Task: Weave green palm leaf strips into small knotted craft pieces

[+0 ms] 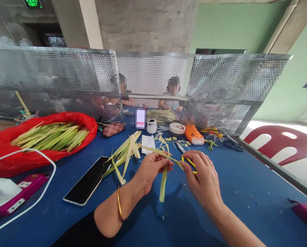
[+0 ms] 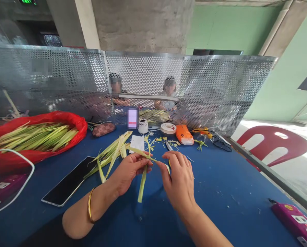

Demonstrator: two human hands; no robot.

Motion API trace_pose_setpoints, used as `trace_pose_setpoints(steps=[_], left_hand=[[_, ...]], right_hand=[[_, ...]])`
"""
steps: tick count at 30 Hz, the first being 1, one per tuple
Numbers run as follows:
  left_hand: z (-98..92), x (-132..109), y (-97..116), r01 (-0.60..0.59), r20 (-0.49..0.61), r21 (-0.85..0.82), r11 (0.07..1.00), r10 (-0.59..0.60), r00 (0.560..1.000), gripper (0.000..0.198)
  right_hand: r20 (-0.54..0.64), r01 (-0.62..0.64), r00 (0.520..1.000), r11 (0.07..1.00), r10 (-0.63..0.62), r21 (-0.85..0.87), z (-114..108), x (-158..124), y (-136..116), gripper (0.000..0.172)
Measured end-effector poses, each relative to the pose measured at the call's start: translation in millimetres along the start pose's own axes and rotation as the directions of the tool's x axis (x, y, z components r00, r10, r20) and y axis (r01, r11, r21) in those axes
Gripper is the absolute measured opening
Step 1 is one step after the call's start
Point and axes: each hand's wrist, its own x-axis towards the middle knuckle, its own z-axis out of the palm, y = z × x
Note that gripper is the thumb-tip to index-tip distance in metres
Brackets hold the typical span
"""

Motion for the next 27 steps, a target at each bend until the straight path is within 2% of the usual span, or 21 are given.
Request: trace_pose_setpoints(steps=[2, 4, 6, 10, 16, 18, 20, 23, 25, 27], left_hand=[[0.9, -0.7, -1.4, 0.031, 0.006, -0.004, 0.999, -0.031, 0.999, 0.027], [2.2, -0.9, -4.3, 0.025, -0.016, 0.01, 1.0, -0.025, 1.0, 0.027], [3.4, -0.2, -8.0, -0.012, -0.041, 0.053, 0.999, 0.014, 0.999, 0.024], [5.3, 1.6, -13.1, -0.071, -0.052, 0.15, 0.986, 0.079, 0.995, 0.019], [8.6, -0.9, -12.6, -0.073, -0.087, 0.134, 0.988, 0.085, 0.993, 0.018], [8.3, -1.0, -11.8, -0.07, -0.102, 0.13, 0.989, 0.084, 0.991, 0.018], [6.7, -0.5, -10.6, -0.042, -0.101, 0.141, 0.989, 0.056, 0.993, 0.018], [4.0, -0.2, -8.9, 0.032, -0.041, 0.18, 0.983, -0.025, 0.999, 0.019], [3.4, -1.1, -8.9, 0.076, 0.025, 0.222, 0.972, -0.084, 0.996, 0.021], [4.3, -2.6, -10.0, 0.109, 0.067, 0.269, 0.957, -0.131, 0.989, 0.026]], right_hand=[[0.147, -0.075, 0.987, 0.995, 0.066, 0.058, 3.9, 4.1, 4.7, 0.022], [0.339, -0.191, 0.932, 0.967, 0.126, 0.168, 9.6, 4.5, 6.0, 0.03], [0.427, -0.272, 0.891, 0.934, 0.154, 0.23, 13.8, 1.7, 3.6, 0.036], [0.357, -0.209, 0.927, 0.948, 0.113, 0.242, 12.1, -4.8, -6.2, 0.035], [0.282, -0.126, 0.958, 0.958, 0.051, 0.256, 6.2, -6.8, -16.5, 0.036], [0.289, -0.139, 0.956, 0.952, 0.056, 0.274, 7.2, -6.8, -15.7, 0.036], [0.338, -0.215, 0.935, 0.932, 0.11, 0.291, 9.2, -5.8, -11.8, 0.036], [0.373, -0.435, 0.879, 0.821, 0.298, 0.37, 12.9, -1.4, -1.6, 0.04], [0.382, -0.568, 0.822, 0.658, 0.422, 0.495, 14.8, 2.7, 4.9, 0.041], [0.429, -0.632, 0.771, 0.478, 0.471, 0.61, 15.4, 6.4, 8.9, 0.04]])
